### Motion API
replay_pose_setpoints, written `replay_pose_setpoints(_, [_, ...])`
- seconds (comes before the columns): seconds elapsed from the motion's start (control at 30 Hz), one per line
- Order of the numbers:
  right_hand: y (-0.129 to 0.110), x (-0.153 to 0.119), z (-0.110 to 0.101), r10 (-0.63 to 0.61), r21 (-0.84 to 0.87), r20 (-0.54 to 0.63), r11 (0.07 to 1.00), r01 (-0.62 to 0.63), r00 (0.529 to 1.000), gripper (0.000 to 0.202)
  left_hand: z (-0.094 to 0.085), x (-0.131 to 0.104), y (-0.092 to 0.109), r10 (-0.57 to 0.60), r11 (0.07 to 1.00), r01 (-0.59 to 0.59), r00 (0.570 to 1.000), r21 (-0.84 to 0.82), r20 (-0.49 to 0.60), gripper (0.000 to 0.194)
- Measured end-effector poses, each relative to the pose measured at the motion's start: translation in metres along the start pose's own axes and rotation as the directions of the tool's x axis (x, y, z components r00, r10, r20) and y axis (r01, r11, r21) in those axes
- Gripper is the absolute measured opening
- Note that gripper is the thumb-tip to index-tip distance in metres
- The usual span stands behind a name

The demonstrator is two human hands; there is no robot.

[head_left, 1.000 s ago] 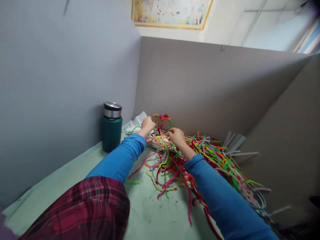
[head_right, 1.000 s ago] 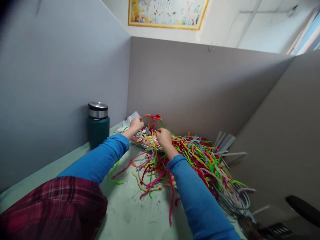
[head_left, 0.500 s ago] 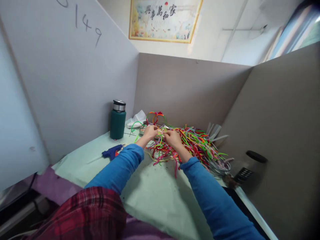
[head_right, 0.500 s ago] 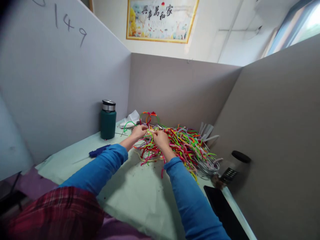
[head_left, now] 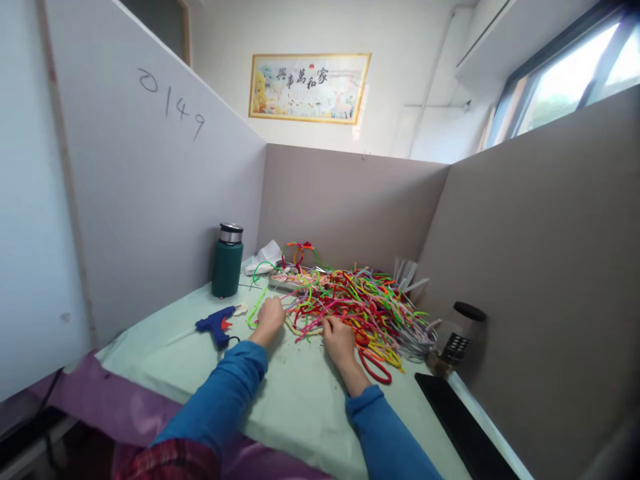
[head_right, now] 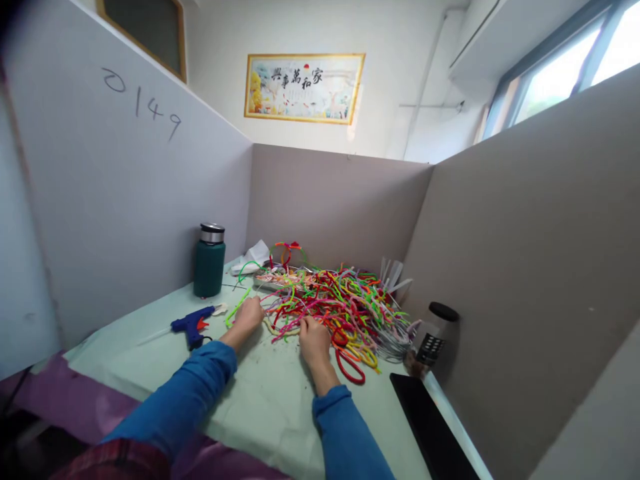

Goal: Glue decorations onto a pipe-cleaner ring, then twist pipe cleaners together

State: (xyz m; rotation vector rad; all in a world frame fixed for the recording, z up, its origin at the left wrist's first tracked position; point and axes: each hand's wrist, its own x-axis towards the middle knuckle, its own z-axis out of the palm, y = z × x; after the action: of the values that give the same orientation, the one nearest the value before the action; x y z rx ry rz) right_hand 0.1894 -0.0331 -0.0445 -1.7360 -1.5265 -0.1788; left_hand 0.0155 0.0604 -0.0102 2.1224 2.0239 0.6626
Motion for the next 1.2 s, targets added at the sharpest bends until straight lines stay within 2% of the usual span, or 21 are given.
replay_pose_setpoints(0.2, [0.0, -0.002, -0.002, -0.016, -0.028, -0.009, 0.999, 0.016, 1.0, 0.027, -0.005, -0.005, 0.001, 0.046, 0.991, -0.053, 0.997, 0.12, 0.055, 0.03])
replay_pose_setpoints(0.4, [0.003, 0.0, -0.012, 0.048, -0.047, -0.068, 0.998, -0.051, 0.997, 0.028, -0.01, -0.008, 0.007, 0.046, 0.992, -0.053, 0.997, 0.114, 0.065, 0.028])
replay_pose_setpoints(0.47, [0.006, 0.001, -0.014, 0.065, -0.039, -0.073, 0.997, -0.068, 0.995, 0.029, -0.013, -0.009, 0.008, 0.035, 0.999, -0.038, 0.997, 0.038, 0.075, 0.025])
replay_pose_setpoints(0.53, [0.007, 0.002, -0.015, 0.068, -0.017, -0.068, 0.997, -0.07, 0.995, 0.03, -0.016, -0.009, 0.01, 0.039, 0.993, -0.028, 0.995, -0.118, 0.095, 0.019])
replay_pose_setpoints(0.63, [0.005, 0.001, -0.016, 0.043, 0.052, -0.056, 0.998, -0.04, 0.998, 0.03, -0.017, -0.014, 0.015, 0.058, 0.936, -0.004, 0.988, -0.351, 0.144, 0.015])
replay_pose_setpoints(0.73, [-0.002, -0.001, -0.014, -0.015, 0.155, -0.029, 0.988, 0.019, 0.999, 0.034, -0.013, -0.026, 0.024, 0.087, 0.807, 0.096, 0.957, -0.583, 0.278, 0.019])
replay_pose_setpoints(0.83, [-0.007, -0.001, -0.009, -0.021, 0.279, 0.014, 0.96, 0.016, 1.0, 0.044, -0.005, -0.042, 0.032, 0.182, 0.643, 0.177, 0.91, -0.745, 0.373, 0.018])
replay_pose_setpoints(0.9, [-0.008, -0.001, -0.005, -0.017, 0.352, 0.045, 0.936, 0.001, 0.999, 0.046, 0.003, -0.05, 0.036, 0.269, 0.604, 0.173, 0.875, -0.778, 0.403, 0.017])
replay_pose_setpoints(1.0, [-0.005, 0.0, -0.001, -0.02, 0.411, 0.076, 0.911, -0.013, 0.997, 0.038, 0.01, -0.055, 0.039, 0.367, 0.597, 0.117, 0.84, -0.794, 0.4, 0.021])
replay_pose_setpoints(1.13, [0.001, 0.003, 0.0, 0.035, 0.378, 0.052, 0.924, -0.053, 0.998, 0.032, 0.011, -0.056, 0.036, 0.399, 0.668, 0.008, 0.84, -0.744, 0.368, 0.026])
replay_pose_setpoints(1.2, [0.004, 0.004, 0.0, 0.063, 0.357, 0.024, 0.932, -0.068, 0.998, 0.033, 0.011, -0.056, 0.035, 0.44, 0.702, -0.062, 0.821, -0.71, 0.364, 0.026])
